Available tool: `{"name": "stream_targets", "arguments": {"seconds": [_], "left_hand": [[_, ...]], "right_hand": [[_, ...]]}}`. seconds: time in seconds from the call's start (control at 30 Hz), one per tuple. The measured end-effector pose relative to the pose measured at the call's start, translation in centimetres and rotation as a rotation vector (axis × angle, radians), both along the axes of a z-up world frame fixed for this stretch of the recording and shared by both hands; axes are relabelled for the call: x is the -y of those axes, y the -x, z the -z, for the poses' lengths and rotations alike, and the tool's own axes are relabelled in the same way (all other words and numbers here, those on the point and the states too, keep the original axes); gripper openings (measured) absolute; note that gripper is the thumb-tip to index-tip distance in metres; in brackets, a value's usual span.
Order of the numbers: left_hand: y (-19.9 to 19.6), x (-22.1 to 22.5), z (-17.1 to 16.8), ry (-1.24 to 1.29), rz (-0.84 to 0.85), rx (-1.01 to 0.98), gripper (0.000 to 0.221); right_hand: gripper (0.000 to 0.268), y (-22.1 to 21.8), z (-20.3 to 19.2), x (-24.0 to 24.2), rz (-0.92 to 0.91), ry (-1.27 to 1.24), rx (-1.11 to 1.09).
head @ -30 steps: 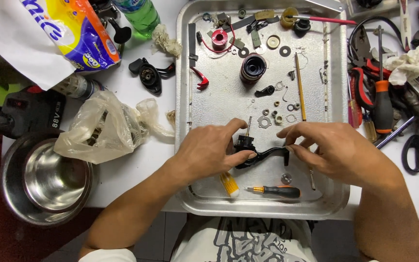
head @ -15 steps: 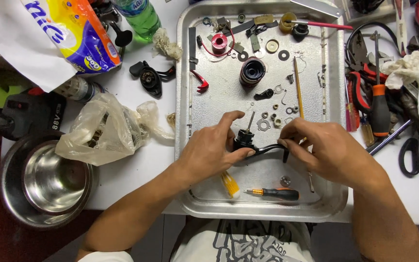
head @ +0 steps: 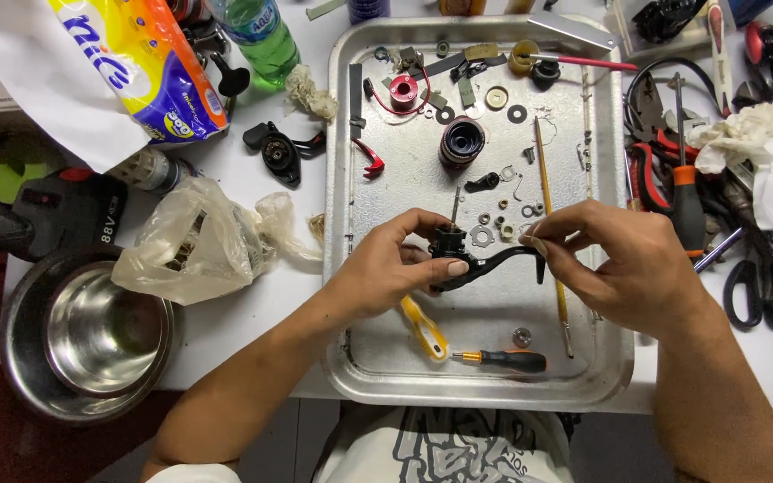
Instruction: Disassembling, cleaning, oiling, and reassembling a fishing reel on a workbench using various tools.
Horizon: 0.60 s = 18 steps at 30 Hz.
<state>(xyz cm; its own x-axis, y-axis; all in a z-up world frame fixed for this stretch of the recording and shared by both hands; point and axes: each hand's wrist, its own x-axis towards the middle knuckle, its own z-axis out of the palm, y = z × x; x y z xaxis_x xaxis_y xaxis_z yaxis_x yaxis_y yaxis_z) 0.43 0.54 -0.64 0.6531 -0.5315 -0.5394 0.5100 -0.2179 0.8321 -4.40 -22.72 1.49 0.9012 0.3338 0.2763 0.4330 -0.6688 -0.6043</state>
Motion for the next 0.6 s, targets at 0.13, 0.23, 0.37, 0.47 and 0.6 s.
{"name": "stream_targets", "arguments": {"seconds": [0.13, 0.23, 0.37, 0.47, 0.6], "left_hand": [[0.2, -0.1, 0.8, 0.154, -0.067, -0.042, 0.042], [0.3, -0.3, 1.2, 0.272, -0.139, -0.064, 0.042], [0.7, -0.5, 2.2, 0.456, -0.256, 0.036, 0.043], [0.9, -0.5, 2.0, 0.623, -0.29, 0.107, 0.041], [1.0, -0.5, 1.4, 0.701, -0.299, 0.17, 0.053]], "right_hand": [[0.02, -0.9, -1.6, -0.4, -0.08, 0.001, 0.046], [0.011, -1.3, -3.5, -1.9, -0.11, -0.01, 0.165], [0.01, -1.0, -4.3, -4.0, -0.083, 0.064, 0.224], [0.01, -1.0, -4.1, -5.4, -0.076, 0.087, 0.215], [0.01, -1.2, -3.6, -6.0, -0.067, 0.075, 0.228]]}}
